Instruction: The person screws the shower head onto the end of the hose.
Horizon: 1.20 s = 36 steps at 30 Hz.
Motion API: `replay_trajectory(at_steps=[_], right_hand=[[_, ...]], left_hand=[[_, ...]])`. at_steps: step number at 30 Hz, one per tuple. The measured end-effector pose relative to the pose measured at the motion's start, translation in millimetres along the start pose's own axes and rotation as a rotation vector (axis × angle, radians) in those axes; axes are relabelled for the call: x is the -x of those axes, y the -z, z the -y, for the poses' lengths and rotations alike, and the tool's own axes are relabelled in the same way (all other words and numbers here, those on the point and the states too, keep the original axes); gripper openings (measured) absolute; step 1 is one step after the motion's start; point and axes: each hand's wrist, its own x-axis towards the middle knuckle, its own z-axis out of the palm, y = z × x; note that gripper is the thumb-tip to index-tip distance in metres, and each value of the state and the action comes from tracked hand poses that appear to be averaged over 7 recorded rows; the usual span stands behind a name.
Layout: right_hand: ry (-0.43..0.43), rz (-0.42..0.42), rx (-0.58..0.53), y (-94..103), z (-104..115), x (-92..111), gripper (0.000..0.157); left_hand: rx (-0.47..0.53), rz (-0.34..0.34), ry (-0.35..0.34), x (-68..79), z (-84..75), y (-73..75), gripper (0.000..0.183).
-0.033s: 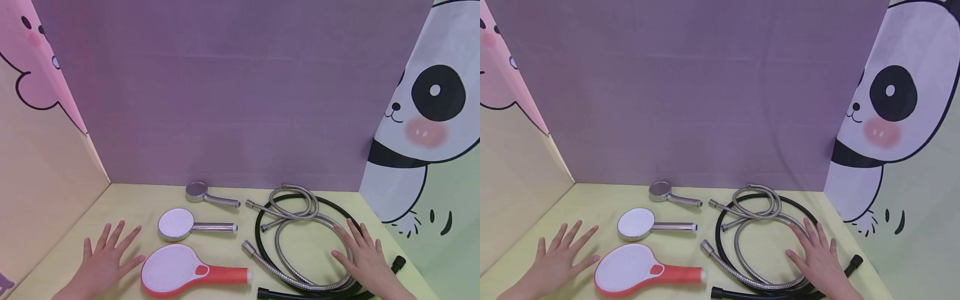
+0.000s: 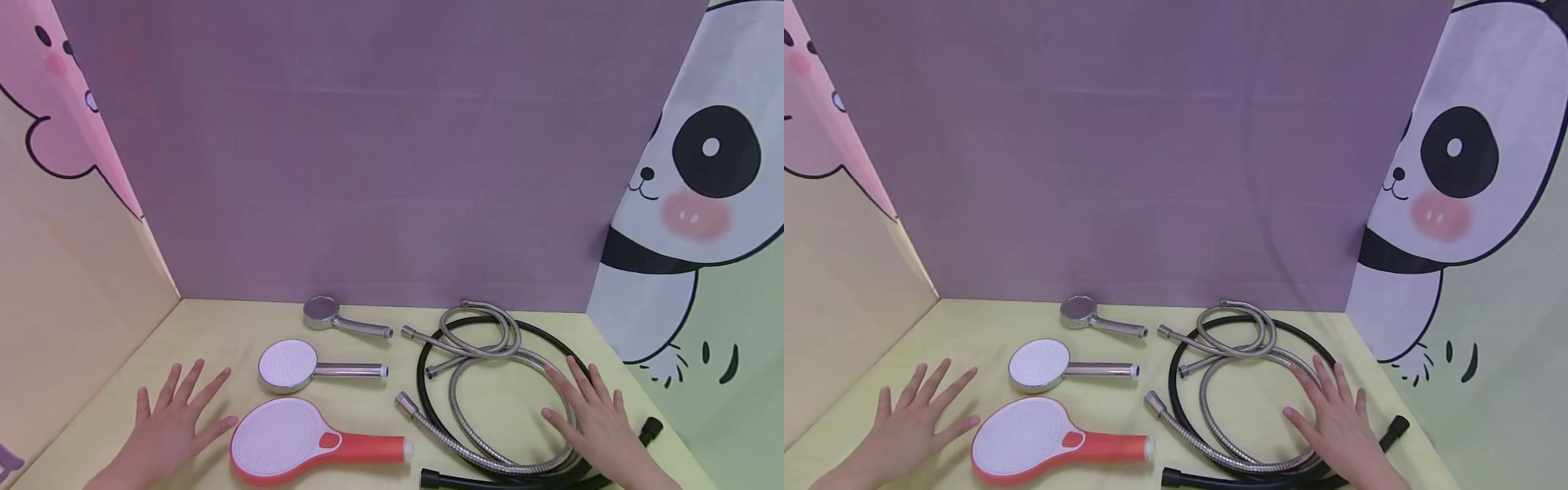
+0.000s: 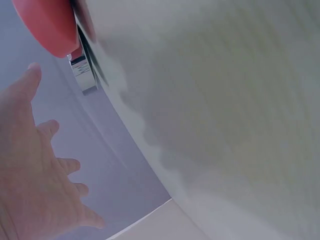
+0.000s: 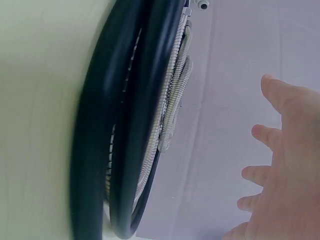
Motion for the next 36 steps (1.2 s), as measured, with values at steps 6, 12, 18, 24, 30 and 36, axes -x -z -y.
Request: replay_trajectory(at_steps=[6, 12, 18, 24, 30, 36], right_hand=[[0.033, -0.027, -0.008, 6.6, 9, -4, 0.065], [0.115, -0.079, -0.072, 10.5, 31, -8, 0.068], [0.197, -0.114, -0.100, 8.7, 51, -13, 0.070], [0.278, -0.132, -0.088, -0.2, 74, -18, 0.073], [0.372, -0.130, -0.112, -13.5, 98, -24, 0.073], [0.476, -0.110, -0.137, -30.7, 120, -29, 0.068]], left_hand=[[0.001, -0.015, -0.023, -1.6, -7.7, 6.6, 0.076], [0.010, -0.021, -0.065, -11.2, -26.4, 16.6, 0.076], [0.066, -0.016, -0.122, -21.1, -55.2, 26.4, 0.075], [0.117, 0.017, -0.181, -28.5, -83.2, 26.8, 0.074], [0.134, 0.042, -0.197, -32.9, -93.1, 17.6, 0.076], [0.136, 0.051, -0.182, -32.9, -92.4, 9.0, 0.074]])
